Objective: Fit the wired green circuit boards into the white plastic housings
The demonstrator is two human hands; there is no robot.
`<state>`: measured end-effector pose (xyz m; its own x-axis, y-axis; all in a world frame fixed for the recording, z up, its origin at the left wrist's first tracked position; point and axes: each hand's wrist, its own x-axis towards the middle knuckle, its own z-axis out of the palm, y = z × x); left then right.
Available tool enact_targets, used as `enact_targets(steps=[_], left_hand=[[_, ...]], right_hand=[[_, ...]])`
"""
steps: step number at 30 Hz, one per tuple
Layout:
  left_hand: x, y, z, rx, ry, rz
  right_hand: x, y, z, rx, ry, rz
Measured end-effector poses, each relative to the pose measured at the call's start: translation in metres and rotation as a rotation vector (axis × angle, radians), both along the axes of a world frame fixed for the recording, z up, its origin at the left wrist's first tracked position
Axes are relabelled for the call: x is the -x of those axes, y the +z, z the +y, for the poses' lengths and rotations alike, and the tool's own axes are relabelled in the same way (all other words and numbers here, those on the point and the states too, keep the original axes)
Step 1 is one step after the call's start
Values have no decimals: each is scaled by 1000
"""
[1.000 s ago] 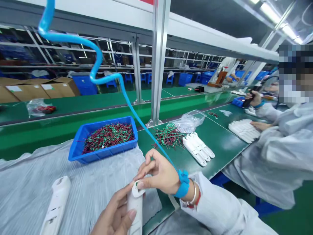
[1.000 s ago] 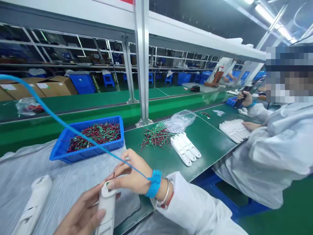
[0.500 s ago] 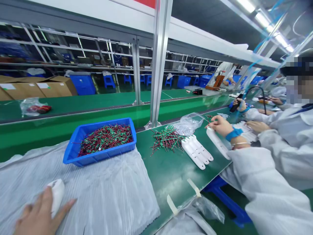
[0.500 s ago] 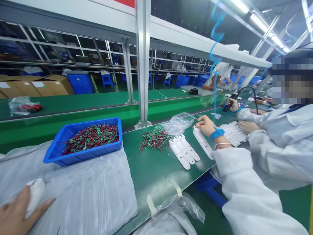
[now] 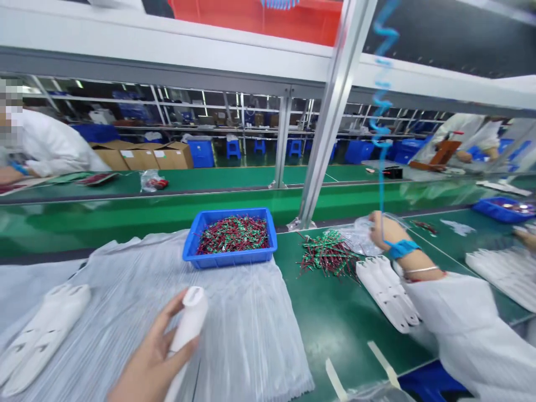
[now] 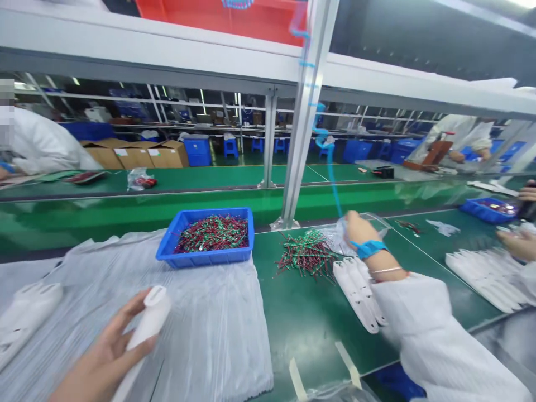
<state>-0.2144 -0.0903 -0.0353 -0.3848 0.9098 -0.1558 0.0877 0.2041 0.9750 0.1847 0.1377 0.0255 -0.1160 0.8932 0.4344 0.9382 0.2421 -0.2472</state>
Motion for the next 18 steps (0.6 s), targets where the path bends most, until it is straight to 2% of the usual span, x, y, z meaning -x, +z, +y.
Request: enact_targets(steps=[3, 5, 8, 10, 12, 18], left_hand=[[-39, -1, 0, -60, -163, -278], [-62, 0, -1, -11, -298, -410], [-78, 2, -7, 143, -393, -437], [-77, 1, -13, 199, -406, -446], [-69, -4, -17, 180, -421, -470], [-56, -29, -12, 49, -387, -464]], right_hand=[[105, 12, 11, 144, 326, -122], [176, 12, 16, 198, 498, -183], [254, 7, 24, 261, 625, -261], [278, 0, 30, 296, 636, -299], [285, -8, 37, 323, 629, -322], [271, -26, 51, 301, 652, -298]])
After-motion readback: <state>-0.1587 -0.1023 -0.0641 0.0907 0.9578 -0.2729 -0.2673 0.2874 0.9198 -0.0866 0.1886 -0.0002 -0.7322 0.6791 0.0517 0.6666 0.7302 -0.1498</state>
